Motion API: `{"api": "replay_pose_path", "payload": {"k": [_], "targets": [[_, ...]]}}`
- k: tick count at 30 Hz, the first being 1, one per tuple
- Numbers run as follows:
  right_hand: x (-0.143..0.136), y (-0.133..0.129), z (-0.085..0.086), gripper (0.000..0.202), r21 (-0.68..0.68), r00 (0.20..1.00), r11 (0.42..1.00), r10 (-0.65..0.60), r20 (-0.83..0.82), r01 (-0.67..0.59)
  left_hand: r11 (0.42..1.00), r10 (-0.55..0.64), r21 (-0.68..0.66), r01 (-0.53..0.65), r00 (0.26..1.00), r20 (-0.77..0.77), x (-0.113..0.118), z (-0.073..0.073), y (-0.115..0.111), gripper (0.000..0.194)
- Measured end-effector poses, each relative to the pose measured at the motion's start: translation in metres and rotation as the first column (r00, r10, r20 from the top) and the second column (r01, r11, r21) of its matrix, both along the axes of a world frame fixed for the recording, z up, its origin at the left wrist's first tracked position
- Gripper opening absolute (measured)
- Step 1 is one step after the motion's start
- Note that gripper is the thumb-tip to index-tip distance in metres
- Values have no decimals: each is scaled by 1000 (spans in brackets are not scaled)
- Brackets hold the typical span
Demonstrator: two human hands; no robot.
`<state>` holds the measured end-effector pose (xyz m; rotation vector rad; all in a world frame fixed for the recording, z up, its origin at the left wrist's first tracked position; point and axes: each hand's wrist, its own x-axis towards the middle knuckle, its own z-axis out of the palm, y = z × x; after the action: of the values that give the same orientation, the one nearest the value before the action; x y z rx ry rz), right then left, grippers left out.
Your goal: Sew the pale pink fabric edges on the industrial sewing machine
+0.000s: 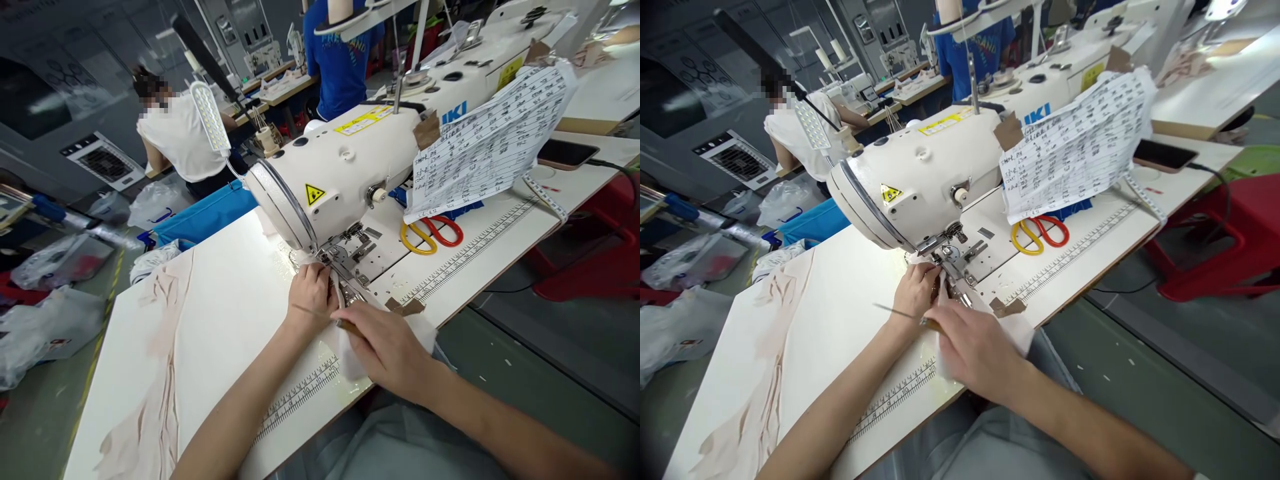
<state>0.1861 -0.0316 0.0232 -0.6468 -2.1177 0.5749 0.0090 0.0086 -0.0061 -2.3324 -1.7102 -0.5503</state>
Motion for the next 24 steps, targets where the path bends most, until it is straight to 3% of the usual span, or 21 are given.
{"api": "replay_pose_path", "payload": {"k": [5, 8, 12, 16, 18, 20, 22, 24], "targets": [[-9, -25, 6, 25, 41, 995, 995, 87, 38, -89, 988, 116, -89, -123, 990, -83, 3, 10, 9, 22], [1, -30, 3, 26, 1, 995, 999, 43, 91, -43, 981, 163, -129, -148, 980, 110, -3, 12, 11, 24], [25, -15, -3, 24, -134, 979, 985, -82, 185, 108, 985, 139, -151, -78, 883, 448, -13, 6, 11, 22], [41, -5, -2, 23, -231, 964, 954, -136, 226, 189, 990, 89, -141, -14, 834, 544, -18, 2, 13, 20], [43, -13, 3, 23, -298, 980, 947, -66, 190, 122, 992, 69, -125, -2, 843, 534, -19, 1, 14, 22], [44, -29, 9, 21, -382, 974, 920, 159, 160, -88, 994, 55, -109, 2, 856, 514, -19, 2, 14, 24], [46, -46, 12, 18, -437, 912, 852, 384, 145, -290, 995, 50, -101, 1, 866, 498, -19, 2, 14, 25], [51, -56, 7, 17, -449, 902, 841, 404, 149, -302, 996, 41, -88, 2, 873, 485, -19, 3, 13, 25]]}}
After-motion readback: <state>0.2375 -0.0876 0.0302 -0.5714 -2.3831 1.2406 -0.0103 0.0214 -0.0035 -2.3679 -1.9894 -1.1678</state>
